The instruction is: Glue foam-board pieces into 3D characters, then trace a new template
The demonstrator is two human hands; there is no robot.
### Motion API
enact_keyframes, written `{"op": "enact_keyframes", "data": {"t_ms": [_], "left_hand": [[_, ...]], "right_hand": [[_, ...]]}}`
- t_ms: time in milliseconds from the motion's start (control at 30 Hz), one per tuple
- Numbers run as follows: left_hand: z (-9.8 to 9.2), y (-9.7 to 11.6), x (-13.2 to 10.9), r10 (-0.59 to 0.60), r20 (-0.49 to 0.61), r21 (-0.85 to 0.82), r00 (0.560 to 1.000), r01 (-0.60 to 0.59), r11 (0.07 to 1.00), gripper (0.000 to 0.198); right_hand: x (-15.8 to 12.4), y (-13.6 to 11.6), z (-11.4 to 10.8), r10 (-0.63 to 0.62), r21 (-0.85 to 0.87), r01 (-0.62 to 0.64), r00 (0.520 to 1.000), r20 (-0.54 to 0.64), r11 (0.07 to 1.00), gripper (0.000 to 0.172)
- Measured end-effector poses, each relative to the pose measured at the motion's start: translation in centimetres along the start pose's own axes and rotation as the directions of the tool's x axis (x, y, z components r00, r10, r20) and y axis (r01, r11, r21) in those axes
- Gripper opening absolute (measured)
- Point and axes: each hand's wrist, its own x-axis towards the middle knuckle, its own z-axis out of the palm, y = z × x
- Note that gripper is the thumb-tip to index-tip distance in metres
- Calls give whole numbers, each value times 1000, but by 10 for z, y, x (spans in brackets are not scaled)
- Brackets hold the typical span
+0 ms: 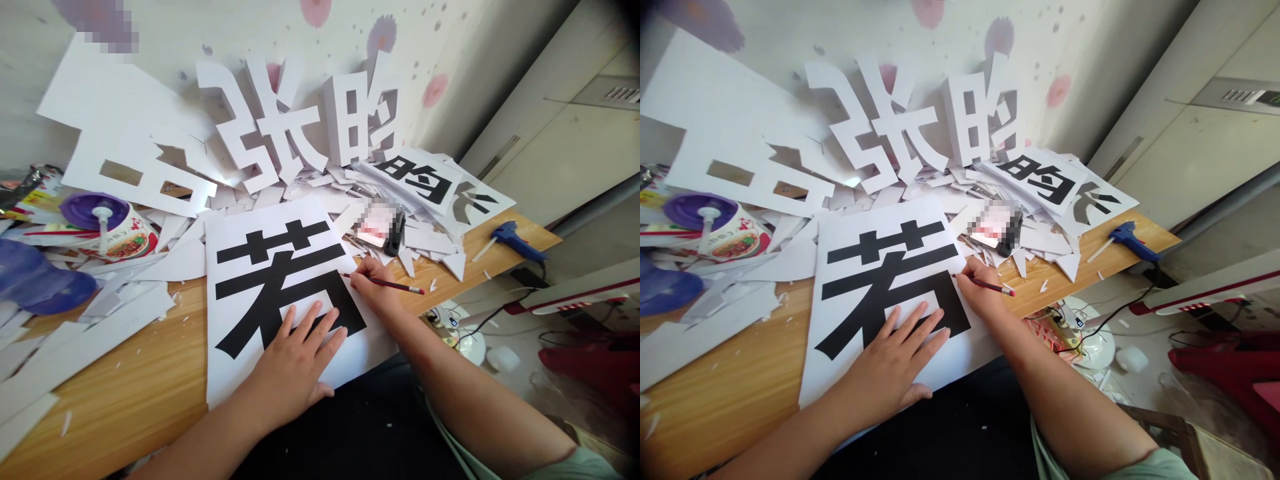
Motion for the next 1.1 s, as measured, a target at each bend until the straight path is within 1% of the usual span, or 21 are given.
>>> {"op": "enact_keyframes", "data": {"t_ms": [167,300,500,767,967,1100], "left_hand": [[-2,0,1,-7,20,1,1000,7,1000,96],[-1,0,2,-6,14,-3,1000,6,1000,96],[-1,0,1,-6,7,-6,1000,7,1000,97],[0,1,0,-12,-4,8,1000,12,1000,98],[2,1,1,-14,-4,11,1000,14,1000,96],[2,0,0,-14,-3,1,1000,14,1000,94]], "right_hand": [[-5,-4,-3,7,-11,-7,1000,-14,1000,11],[-11,-7,-8,15,-25,-15,1000,2,1000,12],[-19,-5,-14,24,-52,-24,1000,6,998,12],[-24,0,-14,10,-51,-10,1000,2,999,13],[-26,-1,-14,31,-56,-32,999,-27,998,14],[-25,-1,-12,30,-63,-31,999,-23,998,16]]}}
